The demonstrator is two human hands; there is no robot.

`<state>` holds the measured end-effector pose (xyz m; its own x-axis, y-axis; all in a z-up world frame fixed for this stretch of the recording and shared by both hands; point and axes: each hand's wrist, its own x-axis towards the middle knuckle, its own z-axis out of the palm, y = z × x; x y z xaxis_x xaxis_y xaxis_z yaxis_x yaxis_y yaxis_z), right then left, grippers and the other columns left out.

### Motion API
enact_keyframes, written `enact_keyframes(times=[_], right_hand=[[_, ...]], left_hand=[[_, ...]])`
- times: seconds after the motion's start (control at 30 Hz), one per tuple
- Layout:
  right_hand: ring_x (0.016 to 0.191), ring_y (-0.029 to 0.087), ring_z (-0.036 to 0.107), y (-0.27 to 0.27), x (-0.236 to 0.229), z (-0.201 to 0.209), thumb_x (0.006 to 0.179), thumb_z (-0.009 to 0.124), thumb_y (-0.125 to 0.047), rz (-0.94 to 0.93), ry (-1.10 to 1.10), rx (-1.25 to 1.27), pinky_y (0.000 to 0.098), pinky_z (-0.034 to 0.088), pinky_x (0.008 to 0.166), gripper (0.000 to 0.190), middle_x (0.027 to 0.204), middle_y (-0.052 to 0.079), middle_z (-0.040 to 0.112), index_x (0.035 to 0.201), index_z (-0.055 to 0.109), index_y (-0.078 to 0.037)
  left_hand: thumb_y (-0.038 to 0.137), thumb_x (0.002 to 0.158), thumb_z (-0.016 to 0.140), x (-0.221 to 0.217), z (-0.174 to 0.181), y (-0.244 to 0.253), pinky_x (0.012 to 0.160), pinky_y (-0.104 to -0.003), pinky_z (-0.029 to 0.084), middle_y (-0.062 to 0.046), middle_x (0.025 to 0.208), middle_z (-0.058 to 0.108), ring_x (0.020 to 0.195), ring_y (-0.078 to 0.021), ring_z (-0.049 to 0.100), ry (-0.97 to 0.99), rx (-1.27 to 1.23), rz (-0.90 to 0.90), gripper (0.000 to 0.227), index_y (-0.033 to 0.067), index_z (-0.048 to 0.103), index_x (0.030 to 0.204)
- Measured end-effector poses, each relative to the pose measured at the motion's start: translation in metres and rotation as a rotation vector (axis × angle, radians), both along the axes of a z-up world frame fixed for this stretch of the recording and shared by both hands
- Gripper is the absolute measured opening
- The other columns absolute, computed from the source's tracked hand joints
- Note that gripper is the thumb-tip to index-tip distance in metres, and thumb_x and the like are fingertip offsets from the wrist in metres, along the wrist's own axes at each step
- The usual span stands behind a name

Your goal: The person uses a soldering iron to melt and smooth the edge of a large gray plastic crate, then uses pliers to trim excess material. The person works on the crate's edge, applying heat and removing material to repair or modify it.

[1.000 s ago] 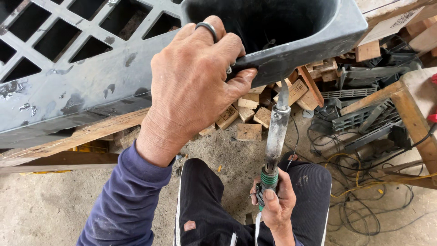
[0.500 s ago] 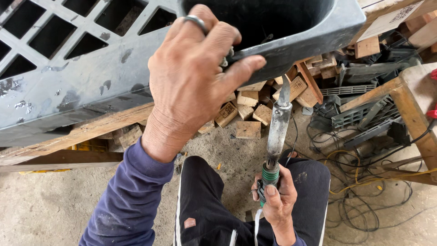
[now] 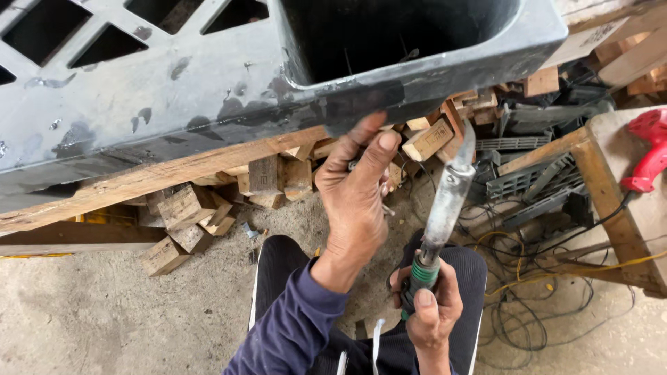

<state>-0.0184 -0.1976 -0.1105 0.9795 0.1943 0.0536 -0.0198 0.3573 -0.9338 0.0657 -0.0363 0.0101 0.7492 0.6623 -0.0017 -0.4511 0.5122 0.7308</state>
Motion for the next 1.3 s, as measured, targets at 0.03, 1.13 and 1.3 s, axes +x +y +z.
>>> enact_keyframes(times=[0.03, 1.13, 1.3], right_hand=[[0.071, 0.019, 0.065, 0.0, 0.004, 0.001, 0.094, 0.067, -0.043, -0.005, 0.001, 0.016, 0.0274, 0.051, 0.053, 0.063, 0.086, 0.015, 0.068, 0.134, 0.054, 0.003], [0.079, 0.011, 0.064, -0.021, 0.053, 0.019, 0.097, 0.067, -0.028, -0.016, -0.55, -0.54, 0.0255, 0.054, 0.076, 0.046, 0.098, 0.006, 0.07, 0.131, 0.061, 0.002], [0.074, 0.008, 0.07, -0.017, 0.06, 0.024, 0.095, 0.068, -0.035, -0.009, -0.447, -0.549, 0.0225, 0.058, 0.068, 0.05, 0.09, 0.003, 0.074, 0.128, 0.062, 0.002]], left_hand=[[0.016, 0.087, 0.084, 0.008, 0.005, -0.001, 0.05, -0.018, 0.04, 0.004, 0.083, 0.07, 0.059, -0.0009, 0.051, -0.052, -0.045, 0.021, 0.028, 0.0072, 0.074, 0.112], [0.044, 0.099, 0.073, 0.016, -0.002, 0.041, 0.053, -0.024, 0.038, 0.0, 0.066, 0.06, 0.056, -0.0071, 0.048, -0.163, 0.152, -0.15, 0.041, 0.0096, 0.067, 0.077], [0.044, 0.099, 0.074, 0.015, -0.007, 0.047, 0.053, -0.023, 0.038, 0.001, 0.064, 0.059, 0.056, -0.0066, 0.047, -0.139, 0.162, -0.168, 0.042, 0.0097, 0.067, 0.076]])
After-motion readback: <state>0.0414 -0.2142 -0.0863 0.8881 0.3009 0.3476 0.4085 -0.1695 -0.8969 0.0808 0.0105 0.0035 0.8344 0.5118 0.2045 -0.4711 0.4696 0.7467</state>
